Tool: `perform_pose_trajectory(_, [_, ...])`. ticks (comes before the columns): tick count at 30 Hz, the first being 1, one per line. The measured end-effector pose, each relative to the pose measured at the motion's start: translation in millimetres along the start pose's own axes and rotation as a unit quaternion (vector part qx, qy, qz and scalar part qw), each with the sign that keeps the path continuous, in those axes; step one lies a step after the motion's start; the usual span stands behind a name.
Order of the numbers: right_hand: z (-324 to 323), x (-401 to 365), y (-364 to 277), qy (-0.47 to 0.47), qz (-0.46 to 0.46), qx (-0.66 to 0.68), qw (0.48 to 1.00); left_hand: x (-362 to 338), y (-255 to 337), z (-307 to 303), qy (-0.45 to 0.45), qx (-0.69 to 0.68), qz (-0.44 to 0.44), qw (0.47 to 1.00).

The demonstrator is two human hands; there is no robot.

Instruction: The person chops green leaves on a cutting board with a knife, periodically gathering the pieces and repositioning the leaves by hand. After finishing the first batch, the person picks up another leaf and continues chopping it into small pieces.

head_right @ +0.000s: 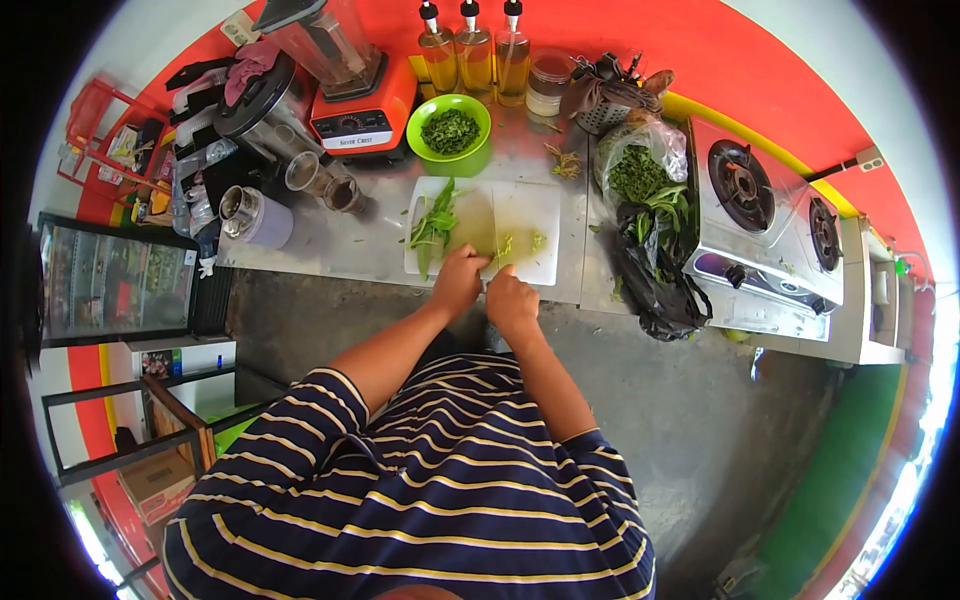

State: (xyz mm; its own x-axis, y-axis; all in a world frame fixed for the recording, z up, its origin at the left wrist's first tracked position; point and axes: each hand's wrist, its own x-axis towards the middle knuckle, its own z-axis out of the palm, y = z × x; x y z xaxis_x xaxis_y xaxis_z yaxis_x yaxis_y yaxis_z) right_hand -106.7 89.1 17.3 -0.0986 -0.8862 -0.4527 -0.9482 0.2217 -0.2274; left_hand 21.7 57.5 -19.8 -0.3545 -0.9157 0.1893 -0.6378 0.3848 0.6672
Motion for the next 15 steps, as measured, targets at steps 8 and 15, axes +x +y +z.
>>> perform_pose_trajectory(8, [-4.1,2.5,-1.4,-0.007,-0.004,-0.001,1.000,2.5,0.0,-2.7,-0.035,0.013,-0.021,0.999])
perform_pose_trajectory(15, [-4.5,5.9,-3.9,0.002,0.000,0.010,1.000,1.6,-2.8,0.7,-0.002,0.002,0.009,1.000])
